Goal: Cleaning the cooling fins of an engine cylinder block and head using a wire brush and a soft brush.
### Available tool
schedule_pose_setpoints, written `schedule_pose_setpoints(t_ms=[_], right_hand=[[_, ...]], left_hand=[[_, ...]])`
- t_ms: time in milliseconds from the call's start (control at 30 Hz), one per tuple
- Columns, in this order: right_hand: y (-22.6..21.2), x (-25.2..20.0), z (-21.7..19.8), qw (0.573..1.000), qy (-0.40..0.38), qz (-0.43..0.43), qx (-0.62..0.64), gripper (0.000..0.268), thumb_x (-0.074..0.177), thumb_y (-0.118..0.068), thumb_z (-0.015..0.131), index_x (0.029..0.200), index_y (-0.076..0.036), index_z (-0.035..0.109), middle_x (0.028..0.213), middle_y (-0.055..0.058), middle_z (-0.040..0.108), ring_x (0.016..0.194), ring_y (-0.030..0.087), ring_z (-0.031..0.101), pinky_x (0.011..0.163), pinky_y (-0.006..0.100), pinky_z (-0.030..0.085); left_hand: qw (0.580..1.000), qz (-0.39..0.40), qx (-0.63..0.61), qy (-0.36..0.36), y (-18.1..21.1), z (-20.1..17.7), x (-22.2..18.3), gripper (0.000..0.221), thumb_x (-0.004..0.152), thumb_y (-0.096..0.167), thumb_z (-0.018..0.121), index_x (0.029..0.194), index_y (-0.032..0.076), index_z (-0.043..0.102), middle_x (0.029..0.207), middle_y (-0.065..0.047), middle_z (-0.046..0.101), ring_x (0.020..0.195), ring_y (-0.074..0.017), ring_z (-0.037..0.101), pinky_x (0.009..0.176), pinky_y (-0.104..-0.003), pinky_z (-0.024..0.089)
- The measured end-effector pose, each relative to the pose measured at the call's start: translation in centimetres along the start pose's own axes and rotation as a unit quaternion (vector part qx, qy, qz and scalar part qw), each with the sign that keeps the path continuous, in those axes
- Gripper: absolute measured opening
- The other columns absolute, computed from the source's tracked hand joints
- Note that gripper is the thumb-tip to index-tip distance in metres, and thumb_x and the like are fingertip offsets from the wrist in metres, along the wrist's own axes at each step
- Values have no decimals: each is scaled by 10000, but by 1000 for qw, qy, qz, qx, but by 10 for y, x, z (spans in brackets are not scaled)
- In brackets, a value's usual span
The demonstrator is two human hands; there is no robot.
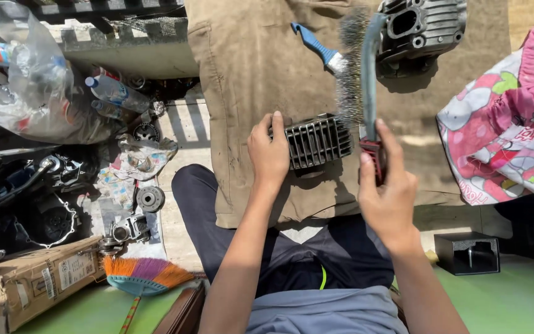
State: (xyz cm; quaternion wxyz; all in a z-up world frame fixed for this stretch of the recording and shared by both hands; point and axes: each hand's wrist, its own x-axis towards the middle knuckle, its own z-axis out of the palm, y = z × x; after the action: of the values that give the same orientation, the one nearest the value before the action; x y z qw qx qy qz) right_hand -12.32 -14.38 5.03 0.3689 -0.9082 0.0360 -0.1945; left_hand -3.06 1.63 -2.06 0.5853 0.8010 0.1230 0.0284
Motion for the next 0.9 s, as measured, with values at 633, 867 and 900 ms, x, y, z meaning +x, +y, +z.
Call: schedule_pose_setpoints(t_ms=[633,867,900], right_hand=[[93,0,48,970,-39,-136,-200,563,1007,-200,648,1552,-276,527,1232,27,766,794,334,742,618,461,592],[92,-5,57,977,-56,-112,-174,563,1045,-170,586,1585,-209,431,1271,113,739,777,422,722,582,552,571],[94,-7,56,979,-68,-96,-166,568,1050,-157,576,1591,-187,406,1267,149,735,782,444,720,565,578,559]], left_hand=[[995,32,57,77,16,13,8,353,972,304,587,804,38,745,810,-194,733,911,-409,714,816,-502,557],[996,22,61,62,20,12,9,418,997,327,533,843,9,757,831,-211,741,923,-428,715,835,-520,550],[996,18,61,58,19,13,7,413,1001,320,529,838,16,756,828,-213,736,926,-428,713,836,-525,546]])
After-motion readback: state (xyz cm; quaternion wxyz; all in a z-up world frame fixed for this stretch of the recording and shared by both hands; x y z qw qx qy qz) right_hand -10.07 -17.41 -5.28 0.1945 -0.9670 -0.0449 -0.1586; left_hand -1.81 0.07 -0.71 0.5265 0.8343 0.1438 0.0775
